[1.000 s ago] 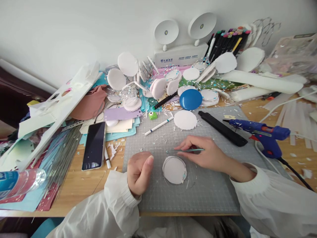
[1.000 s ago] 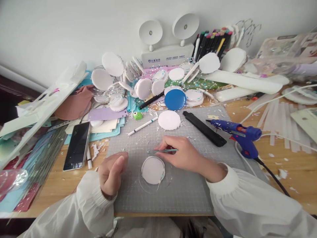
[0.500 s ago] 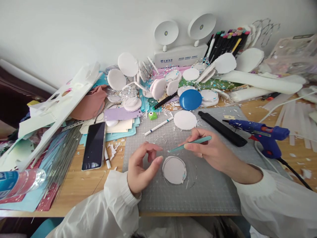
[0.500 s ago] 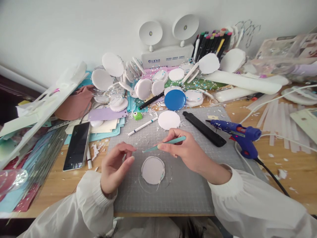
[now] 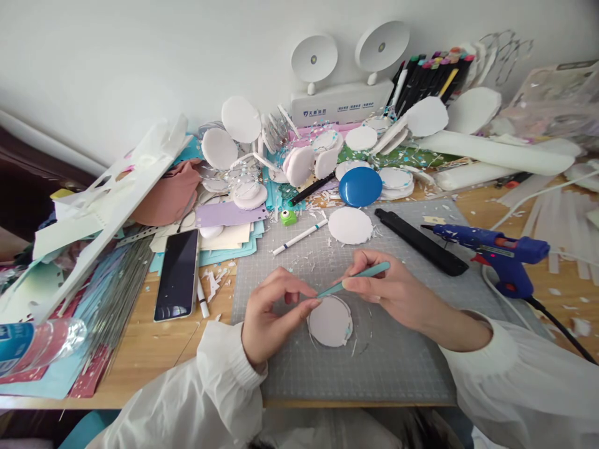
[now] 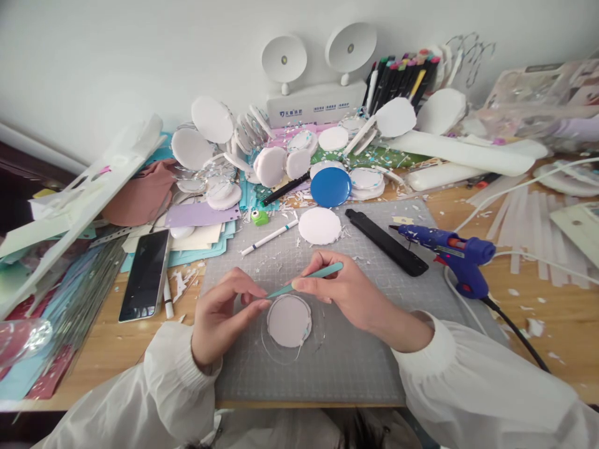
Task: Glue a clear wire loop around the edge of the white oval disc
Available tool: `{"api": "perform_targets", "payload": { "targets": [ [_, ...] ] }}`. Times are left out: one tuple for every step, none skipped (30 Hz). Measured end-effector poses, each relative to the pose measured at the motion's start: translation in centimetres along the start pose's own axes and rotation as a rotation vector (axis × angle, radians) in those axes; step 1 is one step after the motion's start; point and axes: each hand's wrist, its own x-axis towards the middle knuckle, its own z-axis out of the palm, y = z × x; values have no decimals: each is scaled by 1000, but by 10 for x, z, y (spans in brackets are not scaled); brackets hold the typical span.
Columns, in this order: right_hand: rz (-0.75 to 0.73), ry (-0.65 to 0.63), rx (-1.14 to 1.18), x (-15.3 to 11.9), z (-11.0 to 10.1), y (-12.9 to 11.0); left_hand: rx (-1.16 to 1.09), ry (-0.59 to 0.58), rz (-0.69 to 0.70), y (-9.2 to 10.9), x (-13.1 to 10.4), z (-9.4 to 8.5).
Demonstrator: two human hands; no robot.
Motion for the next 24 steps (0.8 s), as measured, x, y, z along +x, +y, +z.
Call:
{"api": "perform_targets", "payload": {
  "targets": [
    [4,-1,4,0,0,0,0,5,3,0,0,0],
    [10,-4,10,0,0,-1,-1,9,7,0,1,0],
    [14,-9,16,0,1,-1,-2,13,10,0,1,0],
    [18,-15,22,0,1,-1,-5,16,12,0,1,0],
    [21,-20,27,0,1,-2,-8,18,14,0,2,0],
    [23,-23,29,0,1,-2,-11,21,15,0,2,0],
    [22,-25,28,0,1,-2,-11,22,16,0,2,0],
    [21,-25,25,0,1,-2,-11,23,15,0,2,0],
    [18,-24,22,0,2,-2,-11,23,14,0,2,0],
    [16,-23,19,0,2,-2,-11,23,14,0,2,0],
    [13,-24,18,0,2,-2,-13,23,14,0,2,0],
    [12,-27,19,0,1,-2,-16,22,15,0,2,0],
    [10,-31,21,0,1,-2,-19,20,16,0,2,0],
    [7,-36,23,0,1,-2,-22,17,18,1,2,0],
    [2,-44,25,-1,1,-1,-26,14,20,1,2,0],
    [-3,-50,27,-1,1,-1,-29,9,23,1,2,0],
    [-10,-55,28,-1,0,-1,-33,4,25,1,2,0],
    [-16,-58,27,-2,0,-1,-37,-1,27,1,2,0],
    [-21,-59,22,-2,0,-1,-42,-7,29,1,2,0],
    [-26,-58,15,-2,0,-1,-48,-15,32,1,2,0],
    [-29,-55,9,-2,0,-1,-55,-20,36,1,2,-1],
    [-34,-51,1,-2,0,-1,-62,-25,40,1,2,-1],
    [-40,-46,-8,-2,0,-1,-69,-29,45,1,2,-1],
    [-48,-42,-16,-2,-1,-1,-75,-34,51,2,2,-2]
  ]
}}
